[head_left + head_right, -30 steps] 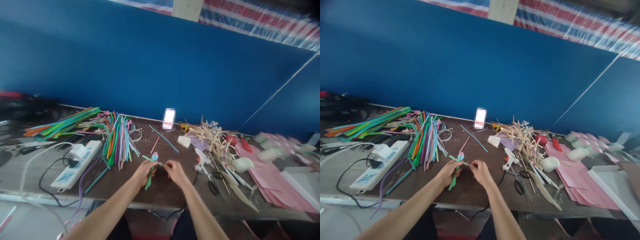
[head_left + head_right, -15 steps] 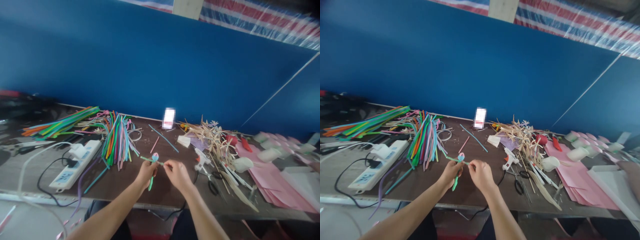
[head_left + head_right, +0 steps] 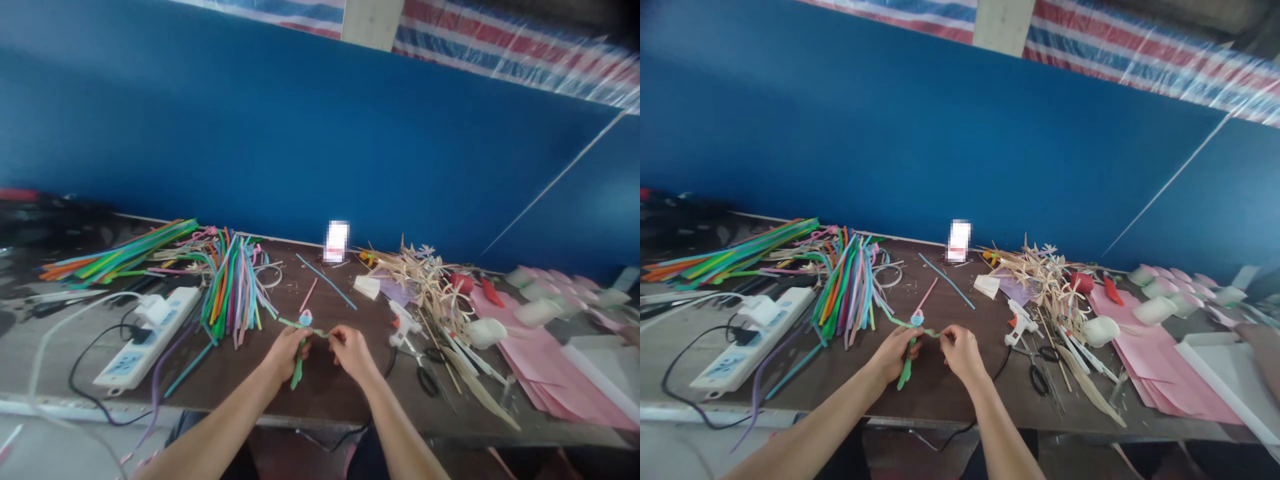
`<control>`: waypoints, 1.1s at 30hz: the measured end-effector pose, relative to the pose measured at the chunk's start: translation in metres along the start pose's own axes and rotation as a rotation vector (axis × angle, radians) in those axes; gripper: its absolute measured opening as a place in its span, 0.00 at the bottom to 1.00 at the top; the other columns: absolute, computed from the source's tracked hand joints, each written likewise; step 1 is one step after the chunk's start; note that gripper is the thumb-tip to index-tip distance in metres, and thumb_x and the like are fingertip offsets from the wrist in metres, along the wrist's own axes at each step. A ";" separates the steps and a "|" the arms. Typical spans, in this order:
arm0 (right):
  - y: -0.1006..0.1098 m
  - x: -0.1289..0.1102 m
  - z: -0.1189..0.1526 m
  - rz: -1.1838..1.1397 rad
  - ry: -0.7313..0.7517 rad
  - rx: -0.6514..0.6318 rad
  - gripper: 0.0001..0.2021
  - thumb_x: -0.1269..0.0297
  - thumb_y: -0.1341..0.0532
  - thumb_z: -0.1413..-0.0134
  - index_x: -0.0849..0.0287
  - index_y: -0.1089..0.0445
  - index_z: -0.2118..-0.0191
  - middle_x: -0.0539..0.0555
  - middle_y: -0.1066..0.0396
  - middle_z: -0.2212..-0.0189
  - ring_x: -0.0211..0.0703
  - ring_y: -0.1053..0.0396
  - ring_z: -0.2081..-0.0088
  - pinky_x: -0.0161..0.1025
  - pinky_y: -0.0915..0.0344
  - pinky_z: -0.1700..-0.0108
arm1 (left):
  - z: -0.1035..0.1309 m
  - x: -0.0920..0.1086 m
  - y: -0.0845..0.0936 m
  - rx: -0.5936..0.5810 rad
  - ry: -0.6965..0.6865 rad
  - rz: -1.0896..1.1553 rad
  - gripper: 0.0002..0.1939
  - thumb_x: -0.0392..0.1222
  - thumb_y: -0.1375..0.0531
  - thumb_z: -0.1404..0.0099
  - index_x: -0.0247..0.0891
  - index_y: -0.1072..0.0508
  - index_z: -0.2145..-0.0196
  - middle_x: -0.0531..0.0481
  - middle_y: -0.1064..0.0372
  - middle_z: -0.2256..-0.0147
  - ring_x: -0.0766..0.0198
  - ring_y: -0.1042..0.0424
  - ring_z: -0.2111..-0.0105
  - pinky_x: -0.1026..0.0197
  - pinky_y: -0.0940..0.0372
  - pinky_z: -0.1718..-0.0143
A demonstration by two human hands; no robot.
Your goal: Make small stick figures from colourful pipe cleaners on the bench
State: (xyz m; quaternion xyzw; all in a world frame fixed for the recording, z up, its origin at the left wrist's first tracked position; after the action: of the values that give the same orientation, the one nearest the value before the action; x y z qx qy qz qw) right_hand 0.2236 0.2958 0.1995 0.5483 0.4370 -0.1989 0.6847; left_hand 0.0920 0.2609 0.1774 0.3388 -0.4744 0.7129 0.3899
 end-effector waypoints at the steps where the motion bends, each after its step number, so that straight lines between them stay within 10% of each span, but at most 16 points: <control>1: 0.003 -0.001 -0.002 0.001 -0.004 -0.005 0.09 0.65 0.49 0.51 0.60 0.33 0.72 0.48 0.33 0.82 0.33 0.36 0.86 0.27 0.44 0.83 | 0.000 0.000 -0.001 -0.003 0.007 -0.009 0.09 0.42 0.42 0.55 0.34 0.36 0.79 0.61 0.49 0.88 0.75 0.50 0.88 0.70 0.57 0.87; 25: 0.007 -0.002 -0.013 0.018 -0.002 -0.497 0.09 0.66 0.46 0.51 0.63 0.32 0.74 0.44 0.41 0.88 0.29 0.42 0.85 0.26 0.45 0.80 | 0.006 0.005 -0.013 -0.196 0.067 -0.197 0.09 0.41 0.40 0.55 0.31 0.31 0.79 0.50 0.33 0.81 0.77 0.47 0.88 0.70 0.58 0.88; 33: 0.021 -0.026 -0.010 0.221 0.080 -0.285 0.07 0.68 0.45 0.53 0.61 0.30 0.74 0.49 0.32 0.81 0.35 0.36 0.77 0.30 0.45 0.73 | 0.004 0.000 -0.014 -0.150 0.024 -0.252 0.09 0.40 0.38 0.56 0.31 0.32 0.80 0.50 0.32 0.82 0.77 0.49 0.90 0.69 0.57 0.89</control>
State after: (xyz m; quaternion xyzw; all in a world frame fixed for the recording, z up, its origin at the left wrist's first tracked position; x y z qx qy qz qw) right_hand 0.2214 0.3060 0.2328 0.4980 0.4248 -0.0364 0.7551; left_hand 0.1047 0.2605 0.1843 0.3572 -0.4752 0.6248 0.5061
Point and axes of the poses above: each hand's wrist, its own z-axis away from the middle knuckle, its own y-axis out of the back of the hand, x = y × z, the point moved 5 cm from there along -z, towards the middle knuckle
